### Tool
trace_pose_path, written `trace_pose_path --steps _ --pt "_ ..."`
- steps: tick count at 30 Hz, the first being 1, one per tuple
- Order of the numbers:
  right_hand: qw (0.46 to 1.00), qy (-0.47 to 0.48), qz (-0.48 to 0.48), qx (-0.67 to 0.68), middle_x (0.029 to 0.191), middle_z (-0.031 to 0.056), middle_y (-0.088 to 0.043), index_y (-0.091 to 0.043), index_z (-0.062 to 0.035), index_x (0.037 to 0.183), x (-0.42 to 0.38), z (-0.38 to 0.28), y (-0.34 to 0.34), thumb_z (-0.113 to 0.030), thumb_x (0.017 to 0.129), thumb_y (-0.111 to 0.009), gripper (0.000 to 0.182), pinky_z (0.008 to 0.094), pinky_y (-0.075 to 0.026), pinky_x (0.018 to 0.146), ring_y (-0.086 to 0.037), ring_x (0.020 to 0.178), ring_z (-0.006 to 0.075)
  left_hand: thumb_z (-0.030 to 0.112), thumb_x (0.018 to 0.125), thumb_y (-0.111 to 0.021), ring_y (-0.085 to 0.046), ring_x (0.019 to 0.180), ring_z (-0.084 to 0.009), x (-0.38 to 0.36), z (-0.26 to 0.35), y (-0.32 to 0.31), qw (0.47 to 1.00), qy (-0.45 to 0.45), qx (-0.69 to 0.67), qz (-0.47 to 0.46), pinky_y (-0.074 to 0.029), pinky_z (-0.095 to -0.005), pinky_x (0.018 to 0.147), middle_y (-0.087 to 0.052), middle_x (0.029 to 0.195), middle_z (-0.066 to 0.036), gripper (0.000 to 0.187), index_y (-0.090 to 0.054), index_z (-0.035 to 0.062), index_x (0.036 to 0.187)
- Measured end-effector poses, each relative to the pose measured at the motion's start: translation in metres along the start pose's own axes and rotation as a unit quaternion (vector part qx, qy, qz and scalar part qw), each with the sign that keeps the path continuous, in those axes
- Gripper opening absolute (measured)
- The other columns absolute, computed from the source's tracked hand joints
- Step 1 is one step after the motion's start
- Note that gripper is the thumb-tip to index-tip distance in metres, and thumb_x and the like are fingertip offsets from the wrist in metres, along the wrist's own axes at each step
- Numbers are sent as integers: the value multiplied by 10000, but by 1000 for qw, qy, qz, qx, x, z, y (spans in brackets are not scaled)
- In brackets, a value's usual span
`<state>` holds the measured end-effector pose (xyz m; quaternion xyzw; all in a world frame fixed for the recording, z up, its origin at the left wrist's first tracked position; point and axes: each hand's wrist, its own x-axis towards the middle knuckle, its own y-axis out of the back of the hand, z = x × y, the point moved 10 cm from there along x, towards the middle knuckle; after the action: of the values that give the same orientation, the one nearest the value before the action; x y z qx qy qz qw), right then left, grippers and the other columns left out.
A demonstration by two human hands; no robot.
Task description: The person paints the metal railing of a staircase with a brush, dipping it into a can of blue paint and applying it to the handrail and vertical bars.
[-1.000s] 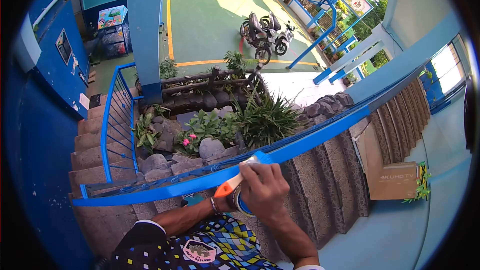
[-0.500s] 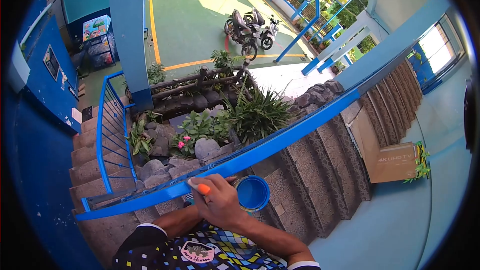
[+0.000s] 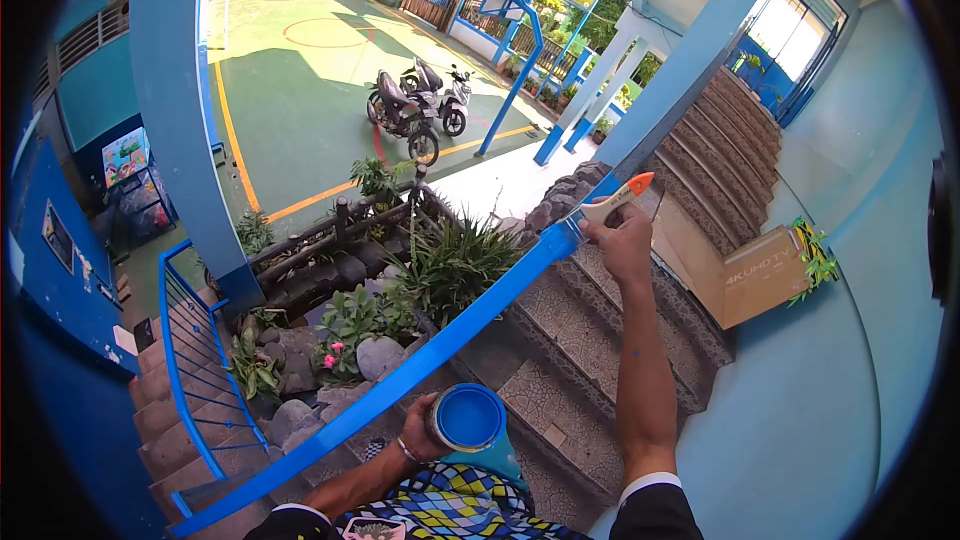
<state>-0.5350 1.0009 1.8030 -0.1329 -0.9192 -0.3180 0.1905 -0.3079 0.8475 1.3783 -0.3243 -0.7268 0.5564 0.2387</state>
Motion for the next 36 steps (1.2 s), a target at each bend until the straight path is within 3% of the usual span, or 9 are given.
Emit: trace_pose_path --steps 8,12,18,23,25,28,31,33,36 --pt "1000 6 13 -5 901 121 -785 -758 71 1062 118 47 55 61 804 -832 269 314 -618 658 -746 733 164 483 990 -586 -619 1351 -381 37 -5 -15 1000 12 11 -6 -436 -612 1188 -662 1466 -179 586 -673 82 1409" --pt "999 4 42 -22 945 104 -816 -787 15 1083 158 58 77 9 773 -873 322 332 -596 782 -763 813 165 484 989 -585 -632 1331 -378 53 -4 -12 1000 8 -1 -16 -447 -612 1175 -678 1444 -175 571 -684 100 1400" --pt "950 113 257 -140 1008 117 -789 -774 -47 1065 160 9 127 -11 833 -821 240 395 -585 831 -769 904 286 468 993 -579 -649 1305 -377 65 -7 -19 1000 -1 -8 -2 -473 -611 1148 -695 1417 -172 550 -701 92 1375" --pt "892 345 120 -268 983 120 -713 -740 -44 1003 104 -8 57 -7 829 -802 189 456 -559 837 -697 938 370 455 999 -569 -647 1307 -384 66 -17 -38 998 40 -39 -32 -480 -608 1143 -693 1418 -179 552 -696 72 1375" --pt "882 372 83 -278 990 114 -739 -744 -31 1019 65 -22 41 -26 853 -815 181 427 -573 818 -734 898 317 455 1000 -567 -645 1311 -387 75 -15 -23 999 28 -5 -15 -478 -608 1146 -690 1423 -183 552 -695 72 1378" --pt "970 237 39 -43 962 119 -766 -757 -14 1029 60 -14 53 -48 888 -819 158 379 -577 786 -757 846 246 460 1002 -563 -641 1318 -391 86 -14 -19 1000 16 21 0 -472 -609 1152 -686 1430 -186 559 -692 73 1383" --pt "992 103 47 -48 972 106 -797 -744 6 1080 102 -1 77 -87 933 -827 193 347 -584 800 -749 868 154 469 1003 -559 -636 1327 -395 100 -22 -29 999 24 31 27 -468 -611 1157 -682 1435 -187 569 -690 72 1388" --pt "993 50 72 -84 962 96 -793 -745 8 1095 149 28 98 -62 919 -833 209 338 -581 813 -748 873 160 474 1004 -556 -631 1334 -397 115 -23 -29 998 22 36 36 -463 -612 1162 -679 1440 -189 574 -688 70 1390" --pt "965 84 213 -127 928 118 -781 -752 -20 1102 185 28 147 -77 906 -836 220 365 -558 768 -745 806 226 481 1004 -553 -620 1349 -401 145 -23 -27 999 6 34 24 -452 -621 1171 -664 1457 -197 588 -679 66 1401"
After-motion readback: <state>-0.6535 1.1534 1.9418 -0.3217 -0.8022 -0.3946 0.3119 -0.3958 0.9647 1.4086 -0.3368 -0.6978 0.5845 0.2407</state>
